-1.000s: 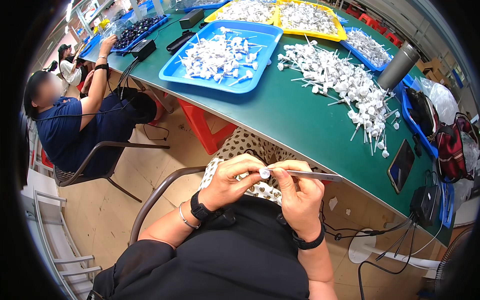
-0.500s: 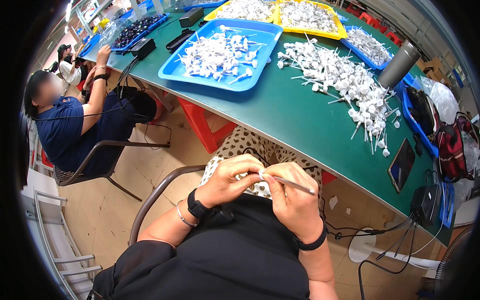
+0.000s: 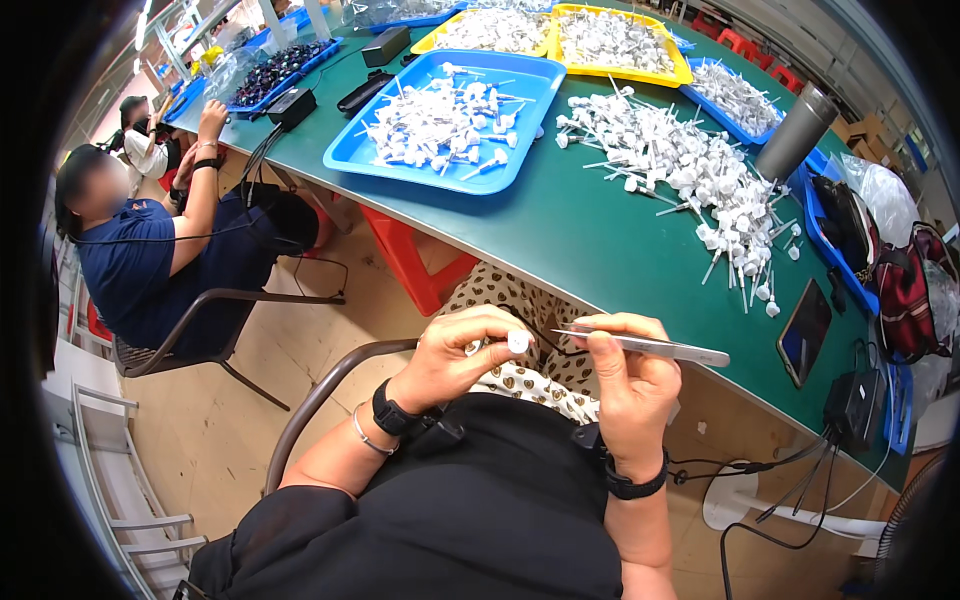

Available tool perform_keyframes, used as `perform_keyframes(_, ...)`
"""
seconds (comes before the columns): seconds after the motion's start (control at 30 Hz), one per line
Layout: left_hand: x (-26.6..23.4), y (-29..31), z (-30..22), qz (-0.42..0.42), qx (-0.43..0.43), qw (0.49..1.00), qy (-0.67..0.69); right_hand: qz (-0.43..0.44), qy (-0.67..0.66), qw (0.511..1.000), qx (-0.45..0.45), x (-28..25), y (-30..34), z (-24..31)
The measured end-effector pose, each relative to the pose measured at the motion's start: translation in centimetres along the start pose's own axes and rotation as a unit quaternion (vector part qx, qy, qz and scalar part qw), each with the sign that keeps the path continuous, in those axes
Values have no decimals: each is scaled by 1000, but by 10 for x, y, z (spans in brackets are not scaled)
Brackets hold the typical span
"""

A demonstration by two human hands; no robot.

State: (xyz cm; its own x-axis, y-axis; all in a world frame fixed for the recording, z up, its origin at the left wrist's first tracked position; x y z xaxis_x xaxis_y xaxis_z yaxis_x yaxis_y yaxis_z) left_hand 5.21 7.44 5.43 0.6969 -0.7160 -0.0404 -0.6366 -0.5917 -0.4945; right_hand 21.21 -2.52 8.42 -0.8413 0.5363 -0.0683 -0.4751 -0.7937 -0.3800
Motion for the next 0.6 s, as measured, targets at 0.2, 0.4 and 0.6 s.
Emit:
perform_keyframes(0.2, -79, -55, -45, -141, 106, 977, -116, -73, -1, 997, -33, -36, -8, 8)
perform_keyframes(0.4, -154, -126, -24, -168, 36, 784, -596, -119, 3, 992, -47, -61, -13, 21)
perform_keyframes(0.6, -20, -189, 8, 34, 79, 790, -607, -124, -5, 990, -59, -70, -13, 23)
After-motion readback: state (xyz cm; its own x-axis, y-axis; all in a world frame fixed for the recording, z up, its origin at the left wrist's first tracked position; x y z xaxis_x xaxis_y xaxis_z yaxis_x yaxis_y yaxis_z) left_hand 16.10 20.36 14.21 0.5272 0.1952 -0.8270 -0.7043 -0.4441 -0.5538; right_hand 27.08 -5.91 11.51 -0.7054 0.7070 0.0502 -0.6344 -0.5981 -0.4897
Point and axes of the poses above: each hand's wrist, its own y-axis away from the middle knuckle, its own x-axis out of the palm, z = x × y, the point moved 9 cm from there along -y, towards the middle knuckle, and after that the axes turned 10 degrees about y, right-handed, at the moved point
